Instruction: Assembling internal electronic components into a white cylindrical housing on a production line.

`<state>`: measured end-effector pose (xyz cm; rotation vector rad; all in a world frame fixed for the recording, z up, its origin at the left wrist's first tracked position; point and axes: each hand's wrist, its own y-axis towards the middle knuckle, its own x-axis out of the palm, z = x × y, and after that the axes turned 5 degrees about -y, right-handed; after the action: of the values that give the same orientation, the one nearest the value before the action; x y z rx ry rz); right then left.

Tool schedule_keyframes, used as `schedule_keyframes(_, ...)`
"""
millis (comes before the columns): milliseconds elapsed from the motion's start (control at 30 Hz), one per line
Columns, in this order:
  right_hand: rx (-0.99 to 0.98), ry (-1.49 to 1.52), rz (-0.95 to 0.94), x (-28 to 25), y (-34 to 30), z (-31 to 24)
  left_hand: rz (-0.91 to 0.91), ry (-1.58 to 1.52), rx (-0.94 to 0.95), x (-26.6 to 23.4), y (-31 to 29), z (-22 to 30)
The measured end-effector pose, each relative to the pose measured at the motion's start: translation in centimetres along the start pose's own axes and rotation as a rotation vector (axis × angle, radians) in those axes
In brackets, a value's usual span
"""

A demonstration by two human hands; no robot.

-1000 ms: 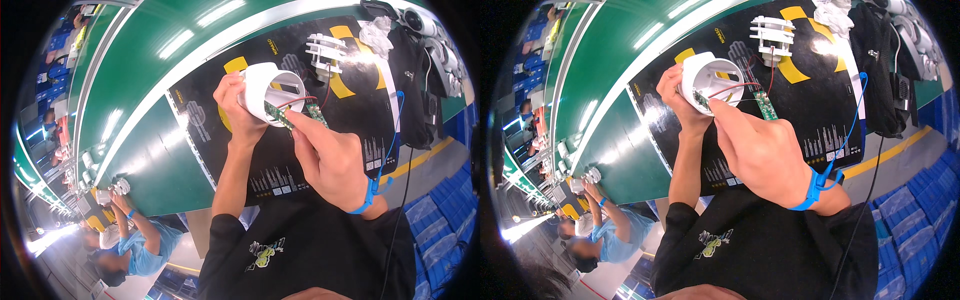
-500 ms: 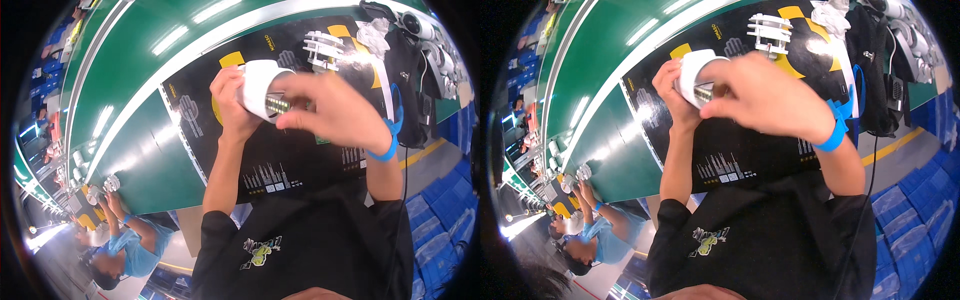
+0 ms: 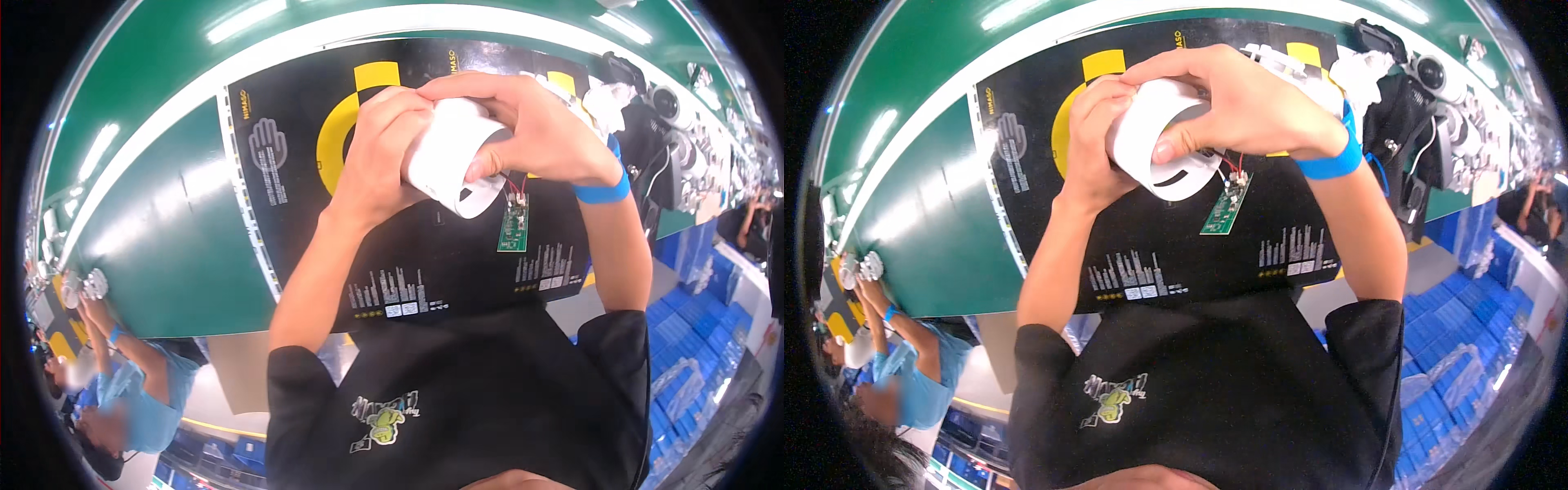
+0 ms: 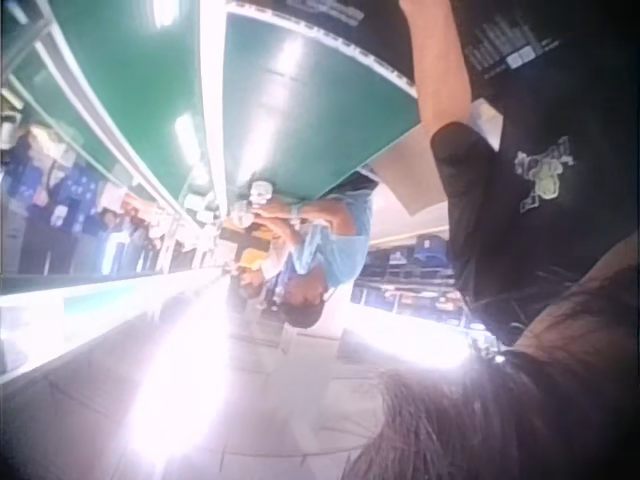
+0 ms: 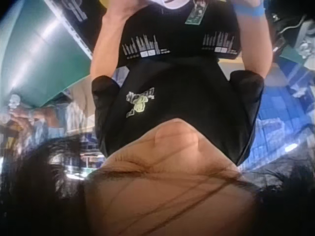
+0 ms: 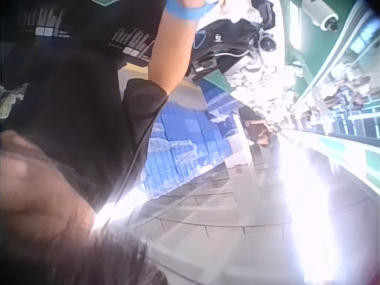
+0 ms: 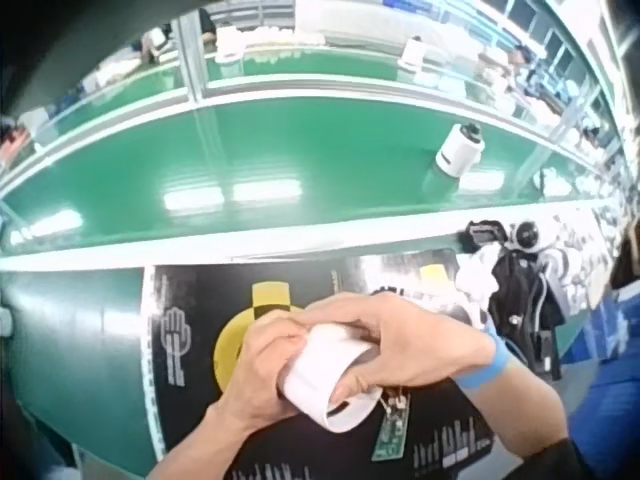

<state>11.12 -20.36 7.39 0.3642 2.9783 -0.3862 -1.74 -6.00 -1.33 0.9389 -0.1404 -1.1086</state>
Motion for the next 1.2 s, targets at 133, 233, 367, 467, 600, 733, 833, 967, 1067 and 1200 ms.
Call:
schedule_keyframes(133,-0.089,-0.029,0.077,-0.1,0.4,-0.1,0.065,0.002,0.081,0.6,0.4,-0.3)
schedule_keyframes(233,-0.064,-0.111,0.064,-0.6,0.9,-0.1,0.111,0.01,0.059,0.8,0.8,-0.1)
schedule_keyframes(367,-0.087,-0.205,0.001,-1.4,-0.2,0.8,-0.032,-0.007,0.072,0.3,0.3,-0.6)
schedule_keyframes(467,-0.059,-0.13,-0.043,-1.5,-2.0,0.6,-0.3,-0.105,-0.231,-1.4,1.1,0.6)
schedule_keyframes(600,-0.227,-0.573,0.476,-0.3,-7.4,-2.0,-0.133,-0.655,-0.277,-3.0,0.8,0.2)
schedule_keyframes(733,-0.193,-0.595,0.236,4.2,-9.4,-2.3,-0.27,-0.763,-0.65,-4.6,0.2,-0.2)
schedule_keyframes(833,-0.379,-0.882,0.209,3.8,-9.0,-1.7,-0.337,-0.895,-0.656,-5.0,0.6,-0.7)
schedule_keyframes(967,-0.329,-0.981,0.182,3.4,-9.9,-1.0,-0.381,-0.995,-0.645,-5.4,0.5,-1.4)
schedule_keyframes(1067,-0.547,-0.88,0.285,3.8,-10.6,0.3,-0.446,-0.943,-0.615,-5.3,0.5,-1.5)
schedule_keyframes(1200,0.03,0.05,0.664,5.7,-10.6,-1.6,-0.411,-0.934,-0.642,-5.0,0.3,-1.7)
